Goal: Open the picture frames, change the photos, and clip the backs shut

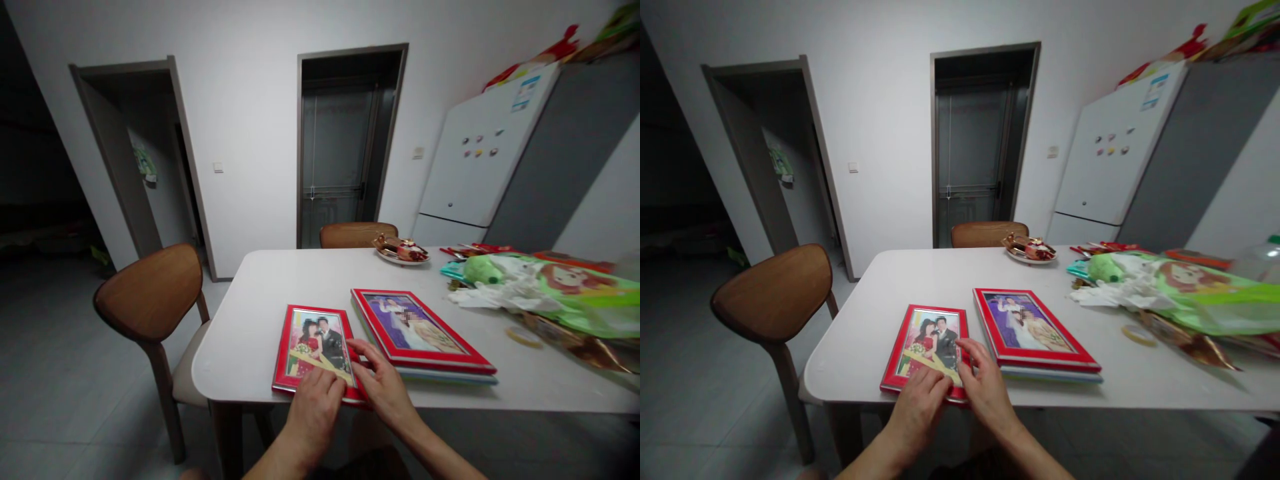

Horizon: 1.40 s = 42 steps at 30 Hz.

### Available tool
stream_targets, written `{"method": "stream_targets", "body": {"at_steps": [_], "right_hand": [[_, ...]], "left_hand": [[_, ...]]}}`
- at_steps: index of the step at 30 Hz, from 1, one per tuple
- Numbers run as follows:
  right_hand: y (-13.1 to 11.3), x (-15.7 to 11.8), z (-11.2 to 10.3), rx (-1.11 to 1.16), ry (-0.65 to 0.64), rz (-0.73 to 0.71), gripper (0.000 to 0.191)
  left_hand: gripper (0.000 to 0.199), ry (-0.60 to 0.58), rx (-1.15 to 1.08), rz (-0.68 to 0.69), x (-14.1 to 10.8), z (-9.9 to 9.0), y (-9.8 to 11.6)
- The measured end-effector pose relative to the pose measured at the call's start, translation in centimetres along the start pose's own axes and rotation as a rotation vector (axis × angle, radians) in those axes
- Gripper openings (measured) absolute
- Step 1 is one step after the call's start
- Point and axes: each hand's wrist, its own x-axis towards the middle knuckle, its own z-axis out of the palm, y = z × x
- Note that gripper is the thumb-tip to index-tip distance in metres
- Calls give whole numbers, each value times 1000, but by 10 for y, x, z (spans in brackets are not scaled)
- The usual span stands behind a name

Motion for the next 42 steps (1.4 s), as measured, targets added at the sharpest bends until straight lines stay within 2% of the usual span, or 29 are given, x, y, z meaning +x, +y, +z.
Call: {"method": "stream_targets", "body": {"at_steps": [3,5,9,12,15,17,19,22,28,34,37,40,42], "right_hand": [[-2,2,-4,11,65,33,36],[-7,4,-3,56,88,51,41],[-23,7,12,115,-56,-16,46],[-33,6,30,65,-183,-116,45],[-32,5,44,-40,-244,-185,44],[-28,4,47,-149,-265,-197,45],[-23,3,45,-258,-292,-217,42],[-20,2,39,-361,-345,-274,35],[-23,7,31,-431,-463,-353,36],[-28,10,28,-458,-540,-317,34],[-35,11,26,-473,-588,-287,33],[-41,12,25,-481,-640,-296,31],[-41,12,26,-460,-679,-330,27]], "left_hand": [[24,129,-54,19,0,-10,-5],[32,251,-155,-32,1,-24,-8],[46,526,-481,-322,5,-55,-10],[57,586,-766,-528,1,-67,-13],[66,568,-947,-650,-12,-65,-20],[63,526,-973,-694,-25,-59,-27],[58,454,-917,-729,-38,-52,-34],[51,328,-705,-754,-56,-43,-40],[42,219,-255,-607,-71,-36,-45],[35,50,-11,-511,-65,-51,-42],[35,17,5,-466,-59,-57,-41],[44,-12,-111,-366,-53,-54,-44],[40,-70,-189,-310,-50,-49,-47]]}}
